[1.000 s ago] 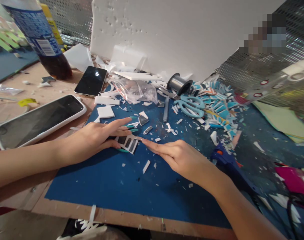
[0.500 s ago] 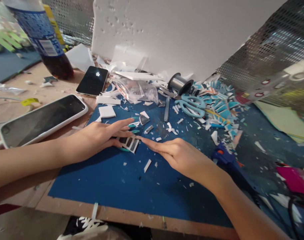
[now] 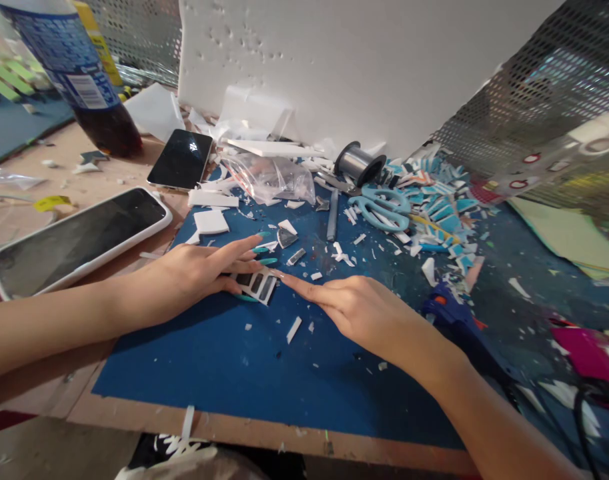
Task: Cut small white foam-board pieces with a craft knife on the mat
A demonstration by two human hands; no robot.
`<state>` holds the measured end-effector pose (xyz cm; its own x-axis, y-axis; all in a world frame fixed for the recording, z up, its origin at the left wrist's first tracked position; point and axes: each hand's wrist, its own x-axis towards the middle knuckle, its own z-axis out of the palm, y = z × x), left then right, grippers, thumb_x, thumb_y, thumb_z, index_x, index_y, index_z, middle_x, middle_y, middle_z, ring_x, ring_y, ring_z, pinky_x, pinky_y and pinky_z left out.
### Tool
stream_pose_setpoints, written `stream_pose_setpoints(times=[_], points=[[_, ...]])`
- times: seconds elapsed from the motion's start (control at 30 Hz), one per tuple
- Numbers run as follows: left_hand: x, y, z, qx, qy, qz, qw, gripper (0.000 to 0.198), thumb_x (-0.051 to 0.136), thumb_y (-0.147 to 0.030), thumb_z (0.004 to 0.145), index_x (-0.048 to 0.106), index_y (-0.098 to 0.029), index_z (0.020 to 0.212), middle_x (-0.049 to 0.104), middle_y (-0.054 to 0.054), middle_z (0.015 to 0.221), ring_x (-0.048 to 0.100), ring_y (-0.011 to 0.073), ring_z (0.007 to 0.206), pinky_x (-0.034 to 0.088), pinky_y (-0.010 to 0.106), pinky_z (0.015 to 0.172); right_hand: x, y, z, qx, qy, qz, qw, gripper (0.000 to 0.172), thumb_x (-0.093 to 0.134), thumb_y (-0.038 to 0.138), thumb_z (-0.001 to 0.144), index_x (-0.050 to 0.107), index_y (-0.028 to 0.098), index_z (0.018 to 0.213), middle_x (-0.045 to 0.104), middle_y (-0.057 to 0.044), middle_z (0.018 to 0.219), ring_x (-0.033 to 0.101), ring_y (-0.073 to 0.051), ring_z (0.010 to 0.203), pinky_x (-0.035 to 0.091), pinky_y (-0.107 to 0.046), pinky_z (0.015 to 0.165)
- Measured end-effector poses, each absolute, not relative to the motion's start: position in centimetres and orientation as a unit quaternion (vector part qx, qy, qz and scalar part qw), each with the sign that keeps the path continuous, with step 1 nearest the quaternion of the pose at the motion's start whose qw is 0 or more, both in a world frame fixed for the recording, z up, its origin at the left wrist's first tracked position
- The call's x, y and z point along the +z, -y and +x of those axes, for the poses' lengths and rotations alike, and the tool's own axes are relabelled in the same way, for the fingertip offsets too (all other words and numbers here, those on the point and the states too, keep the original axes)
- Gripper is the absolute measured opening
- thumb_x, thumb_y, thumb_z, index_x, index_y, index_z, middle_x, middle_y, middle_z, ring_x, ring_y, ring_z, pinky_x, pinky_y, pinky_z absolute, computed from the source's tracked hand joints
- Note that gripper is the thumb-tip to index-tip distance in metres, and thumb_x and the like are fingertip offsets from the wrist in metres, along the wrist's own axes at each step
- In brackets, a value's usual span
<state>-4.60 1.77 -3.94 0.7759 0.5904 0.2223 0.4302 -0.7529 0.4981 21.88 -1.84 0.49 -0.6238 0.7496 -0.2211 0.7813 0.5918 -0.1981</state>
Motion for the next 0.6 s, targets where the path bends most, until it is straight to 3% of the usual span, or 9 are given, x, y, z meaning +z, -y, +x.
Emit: stream_pose_setpoints(times=[0.37, 0.6], points=[[-3.8, -1.8, -4.6, 0.185, -0.272, 0.919, 0.218, 0.056, 0.038, -0.03, 0.096, 0.013, -0.022, 0.145, 0.066, 0.009, 0.116, 0.065, 0.0213, 0.104, 0.056, 0.029, 0.082, 0.8, 2.0, 22.0, -0.113, -0.897, 0.423, 0.068, 0.068, 0.041, -0.002, 0.08, 0.038, 0.032, 0.138, 0.071, 0.002, 0.07, 0.064, -0.011, 0.058, 0.047, -0.019, 0.056], [-4.0, -1.9, -4.6, 0.186, -0.274, 0.915, 0.229, 0.057, 0.04, -0.029, 0.095, 0.014, -0.021, 0.145, 0.066, 0.009, 0.117, 0.063, 0.0212, 0.107, 0.056, 0.028, 0.082, 1.4, 2.4, 23.8, -0.123, -0.894, 0.429, 0.042, 0.061, 0.044, 0.002, 0.083, 0.045, 0.035, 0.134, 0.074, 0.002, 0.078, 0.066, -0.013, 0.063, 0.05, -0.021, 0.061]])
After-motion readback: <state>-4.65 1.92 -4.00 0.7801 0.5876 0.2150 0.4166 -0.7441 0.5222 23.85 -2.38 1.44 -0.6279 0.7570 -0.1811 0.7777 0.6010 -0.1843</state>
